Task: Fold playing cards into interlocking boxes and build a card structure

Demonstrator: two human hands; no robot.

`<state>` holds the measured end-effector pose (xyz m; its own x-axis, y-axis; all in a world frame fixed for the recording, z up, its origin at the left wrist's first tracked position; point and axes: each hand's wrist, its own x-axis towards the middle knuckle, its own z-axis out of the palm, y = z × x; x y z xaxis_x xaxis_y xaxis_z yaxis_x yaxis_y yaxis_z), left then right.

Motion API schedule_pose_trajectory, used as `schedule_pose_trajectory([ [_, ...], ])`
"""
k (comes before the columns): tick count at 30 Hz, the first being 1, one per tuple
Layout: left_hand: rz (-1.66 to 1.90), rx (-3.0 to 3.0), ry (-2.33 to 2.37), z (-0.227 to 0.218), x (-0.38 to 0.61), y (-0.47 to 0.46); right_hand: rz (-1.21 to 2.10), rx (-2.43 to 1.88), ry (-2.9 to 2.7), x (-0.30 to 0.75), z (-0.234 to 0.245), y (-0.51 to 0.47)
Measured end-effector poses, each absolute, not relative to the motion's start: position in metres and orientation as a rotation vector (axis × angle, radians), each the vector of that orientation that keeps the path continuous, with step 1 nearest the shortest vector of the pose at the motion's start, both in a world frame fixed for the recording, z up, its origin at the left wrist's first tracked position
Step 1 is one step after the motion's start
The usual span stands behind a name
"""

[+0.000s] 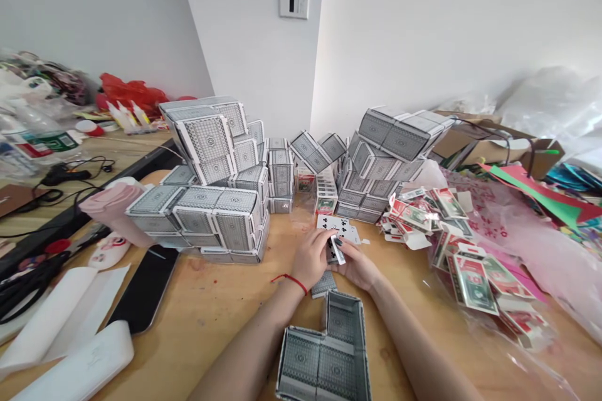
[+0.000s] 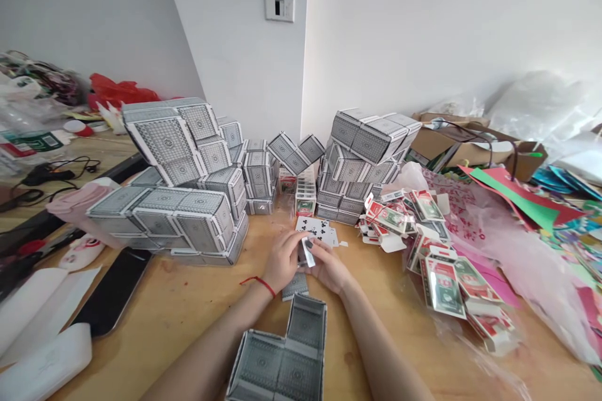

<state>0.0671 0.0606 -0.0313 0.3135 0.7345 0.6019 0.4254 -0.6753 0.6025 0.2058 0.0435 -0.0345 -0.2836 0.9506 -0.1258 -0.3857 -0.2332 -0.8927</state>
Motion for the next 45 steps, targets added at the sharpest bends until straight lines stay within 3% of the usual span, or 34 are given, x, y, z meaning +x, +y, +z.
schedule_pose_trajectory([
  [7, 1.357, 2.207, 1.103, -0.037, 0.068, 0.062, 1.646, -0.846, -1.019, 0.202, -0.032, 0.043],
  [12, 1.447, 2.109, 1.190, -0.040, 0.069, 0.064, 1.414, -0.924, -1.132, 0.198, -0.037, 0.044],
  [20, 1.520, 2.018, 1.250, -0.038, 0.065, 0.069, 1.409, -0.786, -0.764, 0.204, -0.047, 0.054],
  [32, 1.216, 2.317, 0.994, -0.026, 0.066, 0.059, 1.406, -0.986, -0.782, 0.209, -0.046, 0.055],
  [45, 1.052, 2.220, 0.777, -0.022, 0.065, 0.056, 1.299, -1.062, -1.067, 0.211, -0.046, 0.055],
])
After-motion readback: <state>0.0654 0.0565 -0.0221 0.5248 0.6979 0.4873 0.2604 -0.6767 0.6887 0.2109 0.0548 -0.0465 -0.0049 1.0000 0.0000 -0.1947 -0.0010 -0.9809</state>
